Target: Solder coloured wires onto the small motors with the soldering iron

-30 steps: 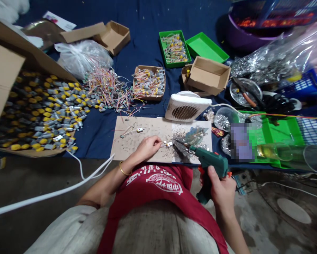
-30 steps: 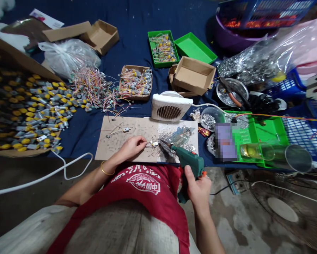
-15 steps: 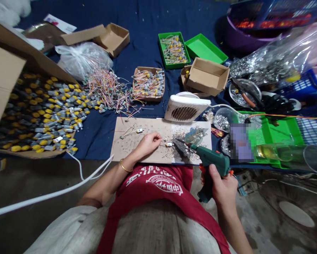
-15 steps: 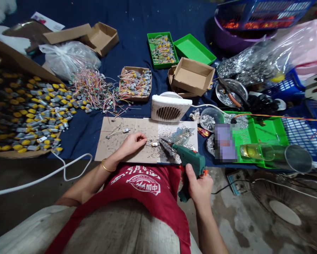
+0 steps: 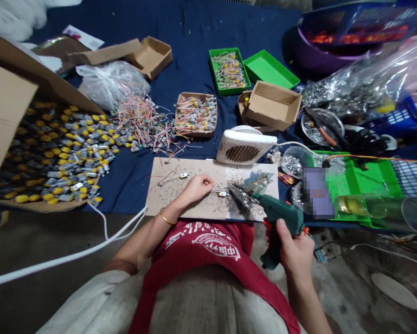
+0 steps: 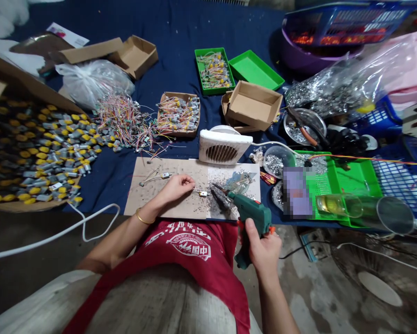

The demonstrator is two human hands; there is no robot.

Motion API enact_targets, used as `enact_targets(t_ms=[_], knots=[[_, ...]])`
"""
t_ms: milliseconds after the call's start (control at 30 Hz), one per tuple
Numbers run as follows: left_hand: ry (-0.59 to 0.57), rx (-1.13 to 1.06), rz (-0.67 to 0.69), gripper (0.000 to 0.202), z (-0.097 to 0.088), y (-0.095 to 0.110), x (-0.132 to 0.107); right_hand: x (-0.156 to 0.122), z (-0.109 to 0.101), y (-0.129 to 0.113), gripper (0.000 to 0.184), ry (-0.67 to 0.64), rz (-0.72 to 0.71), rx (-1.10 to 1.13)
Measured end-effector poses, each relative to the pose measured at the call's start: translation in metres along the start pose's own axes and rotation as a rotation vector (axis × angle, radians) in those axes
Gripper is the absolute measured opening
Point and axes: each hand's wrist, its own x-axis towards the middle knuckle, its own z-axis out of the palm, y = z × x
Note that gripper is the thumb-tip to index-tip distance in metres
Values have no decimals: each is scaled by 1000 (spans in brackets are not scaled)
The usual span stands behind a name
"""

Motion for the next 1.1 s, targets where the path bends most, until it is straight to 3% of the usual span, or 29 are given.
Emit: enact_targets(t_ms=[233,400,600,1100], knots=[[75,442,110,18,7,17,6,11,16,-7,56,12,-92,19],[64,656,68,22,13,26,10,23,33,-11,63,-135,119,153],[24,720,28,24,15,31,13,31,36,-3,68,-145,308,266],[13,742,51,24,15,30,15,38,40,0,66,-204,374,343]])
